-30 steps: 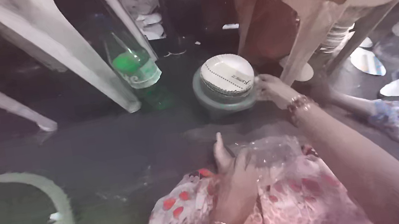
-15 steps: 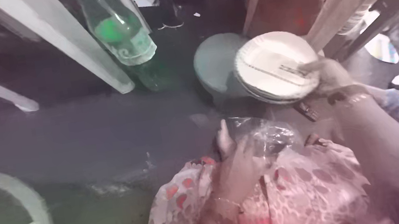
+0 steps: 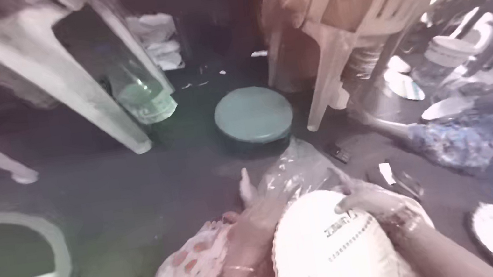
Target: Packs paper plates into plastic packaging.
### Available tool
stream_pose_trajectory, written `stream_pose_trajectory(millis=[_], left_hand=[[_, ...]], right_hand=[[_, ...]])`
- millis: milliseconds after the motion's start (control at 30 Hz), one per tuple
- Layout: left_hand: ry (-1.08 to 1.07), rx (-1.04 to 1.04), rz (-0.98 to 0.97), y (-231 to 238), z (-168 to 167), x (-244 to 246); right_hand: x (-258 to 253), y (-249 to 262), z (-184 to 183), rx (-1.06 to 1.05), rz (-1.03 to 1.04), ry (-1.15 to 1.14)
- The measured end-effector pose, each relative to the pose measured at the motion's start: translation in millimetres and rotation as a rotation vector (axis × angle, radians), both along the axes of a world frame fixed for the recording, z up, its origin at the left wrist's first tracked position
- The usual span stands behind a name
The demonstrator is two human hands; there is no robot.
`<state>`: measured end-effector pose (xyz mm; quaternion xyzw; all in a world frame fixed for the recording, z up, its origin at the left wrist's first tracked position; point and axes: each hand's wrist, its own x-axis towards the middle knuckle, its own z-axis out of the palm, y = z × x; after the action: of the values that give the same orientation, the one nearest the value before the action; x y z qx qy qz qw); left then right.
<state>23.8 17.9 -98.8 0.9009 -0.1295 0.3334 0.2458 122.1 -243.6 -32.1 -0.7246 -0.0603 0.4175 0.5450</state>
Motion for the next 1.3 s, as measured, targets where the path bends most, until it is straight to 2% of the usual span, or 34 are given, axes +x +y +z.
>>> stream_pose_trajectory(millis=[100, 233, 467, 567, 700, 800, 867, 967, 1000, 1033, 1100, 1167, 1200, 1233, 1300], left_hand=[[-0.075, 0.065, -0.016, 2, 6, -3], [-0.049, 0.08, -0.063, 4, 5, -15], [-0.084, 0.014, -0.081, 2, 3, -39], [-0.134, 0.034, -0.007, 6, 0, -40], [-0.208, 0.019, 0.053, 10, -5, -35], [-0.213, -0.052, 0.102, -5, -2, -40], [-0.159, -0.081, -0.002, -31, 6, -55], [-0.053, -0.06, -0.495, -68, 15, -70], [-0.046, -0.057, -0.597, -73, 14, -65], [-0.013, -0.08, -0.609, -71, 13, -62], [-0.043, -0.238, -0.361, -62, 8, -57], [-0.132, -0.509, -0.047, -52, 5, -51], [-0.088, -0.659, 0.022, -44, 7, -47], [0.018, -0.829, 0.025, -35, 10, -44], [0.373, -1.307, -0.034, -28, 22, -46]], right_hand=[[-2, -4, 0, 0.159, -0.04, -0.025], [-7, -6, -5, 0.157, -0.142, -0.084], [-11, -6, -1, 0.133, -0.051, -0.088], [-5, -5, -8, 0.017, -0.159, -0.09], [-5, -1, -11, -0.02, -0.466, -0.104], [-10, 2, -11, -0.152, -0.534, -0.204], [-16, 5, -11, -0.221, -0.558, -0.296], [-29, 8, -11, -0.205, -0.624, -0.412], [-33, 10, -12, -0.171, -0.647, -0.448], [-38, 11, -14, -0.134, -0.671, -0.48], [-47, 8, -13, -0.047, -0.712, -0.535], [-57, 3, -10, 0.059, -0.755, -0.585], [-64, 2, -7, 0.121, -0.773, -0.605], [-72, 1, -6, 0.176, -0.767, -0.625], [-87, -6, -11, 0.203, -0.663, -0.712]])
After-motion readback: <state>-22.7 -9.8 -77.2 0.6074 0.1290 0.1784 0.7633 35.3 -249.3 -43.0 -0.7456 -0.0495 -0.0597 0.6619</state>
